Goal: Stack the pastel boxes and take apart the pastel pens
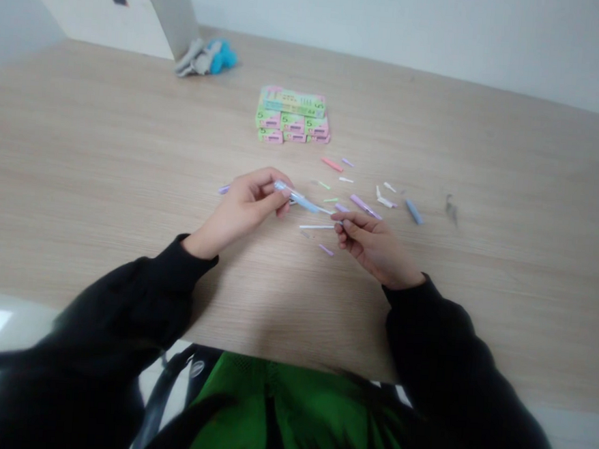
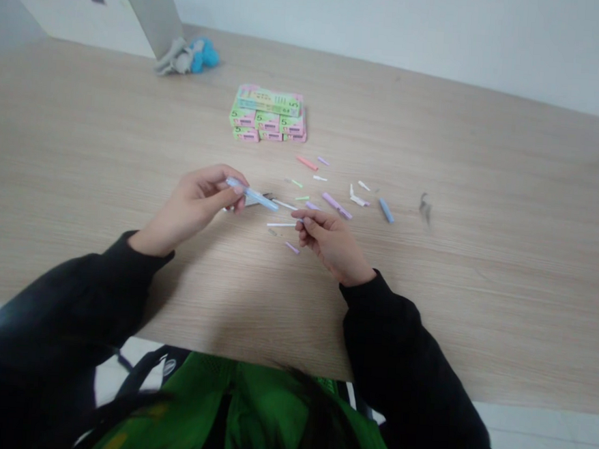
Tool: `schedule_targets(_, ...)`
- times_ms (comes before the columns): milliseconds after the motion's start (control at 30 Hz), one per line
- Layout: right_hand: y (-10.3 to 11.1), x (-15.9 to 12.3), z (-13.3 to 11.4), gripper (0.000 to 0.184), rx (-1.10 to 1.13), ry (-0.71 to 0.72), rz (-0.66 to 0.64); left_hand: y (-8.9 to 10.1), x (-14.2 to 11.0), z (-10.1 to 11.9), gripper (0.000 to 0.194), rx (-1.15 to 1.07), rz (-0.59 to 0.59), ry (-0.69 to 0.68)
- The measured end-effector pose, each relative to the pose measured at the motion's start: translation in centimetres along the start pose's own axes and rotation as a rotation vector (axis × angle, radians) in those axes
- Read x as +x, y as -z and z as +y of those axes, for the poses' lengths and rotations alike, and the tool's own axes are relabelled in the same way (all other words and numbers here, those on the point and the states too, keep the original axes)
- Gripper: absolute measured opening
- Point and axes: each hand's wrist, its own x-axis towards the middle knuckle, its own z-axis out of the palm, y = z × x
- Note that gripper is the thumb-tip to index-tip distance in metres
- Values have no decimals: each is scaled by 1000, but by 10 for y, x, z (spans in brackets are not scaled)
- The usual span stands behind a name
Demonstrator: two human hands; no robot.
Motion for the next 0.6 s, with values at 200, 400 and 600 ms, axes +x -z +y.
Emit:
schedule_targets(200, 4, 0, -4, 17, -19, -30, 44, 26, 3, -12, 15, 498, 308, -82)
schedule_targets(400, 4, 0, -4, 31, -159, 28, 60, 57, 6, -31, 13, 719, 444, -53)
schedule_targets(600, 10, 1, -2, 33, -336, 81, 88, 89, 8, -56, 18, 925, 408, 33)
